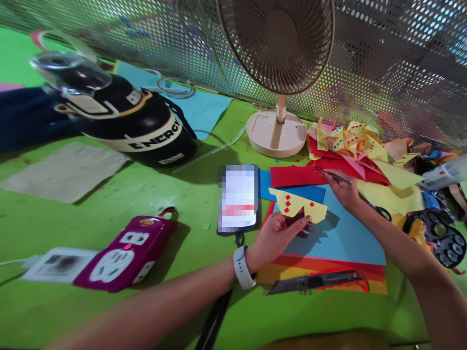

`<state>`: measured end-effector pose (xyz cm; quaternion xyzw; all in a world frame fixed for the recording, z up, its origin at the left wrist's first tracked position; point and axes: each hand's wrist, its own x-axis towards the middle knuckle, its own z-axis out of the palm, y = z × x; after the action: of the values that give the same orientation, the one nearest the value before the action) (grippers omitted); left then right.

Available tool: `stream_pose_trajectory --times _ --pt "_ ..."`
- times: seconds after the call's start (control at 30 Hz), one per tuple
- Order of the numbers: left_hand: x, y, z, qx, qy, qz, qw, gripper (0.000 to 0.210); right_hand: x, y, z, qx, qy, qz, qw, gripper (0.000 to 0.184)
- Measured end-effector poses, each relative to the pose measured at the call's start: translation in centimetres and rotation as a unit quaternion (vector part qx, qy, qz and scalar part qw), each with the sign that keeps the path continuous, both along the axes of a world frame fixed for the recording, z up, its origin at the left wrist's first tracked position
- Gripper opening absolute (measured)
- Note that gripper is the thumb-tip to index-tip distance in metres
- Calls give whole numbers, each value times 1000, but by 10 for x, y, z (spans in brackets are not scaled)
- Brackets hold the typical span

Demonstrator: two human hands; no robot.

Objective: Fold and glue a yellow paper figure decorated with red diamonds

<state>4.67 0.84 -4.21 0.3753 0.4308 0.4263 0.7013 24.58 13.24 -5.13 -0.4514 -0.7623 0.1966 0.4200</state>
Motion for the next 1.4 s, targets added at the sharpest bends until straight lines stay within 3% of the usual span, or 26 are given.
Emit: stream_pose_trajectory --times 0.2,0.33,0.47,0.57,0.77,0.93,1.4 --pt "-1 0 0 -1 -6 7 1000 31 -1 1 7 -29 59 -24 998 30" --pt "-1 0 0 9 16 -7 1000 32 -2 -2 30 -91 169 -25 981 32" --pt "-1 0 -2 15 31 5 999 32 1 -26 60 -143 250 -40 957 31" --pt "-1 0 -2 21 23 17 999 35 4 -57 69 -167 275 -44 946 30" --pt "-1 0 3 16 31 13 999 36 0 -98 53 -199 311 -31 929 23" --pt "-1 -1 2 20 24 21 999 39 -7 -101 45 -195 311 -48 929 24" --pt "0 -3 4 45 41 21 998 39 -11 -107 46 -178 284 -73 939 21"
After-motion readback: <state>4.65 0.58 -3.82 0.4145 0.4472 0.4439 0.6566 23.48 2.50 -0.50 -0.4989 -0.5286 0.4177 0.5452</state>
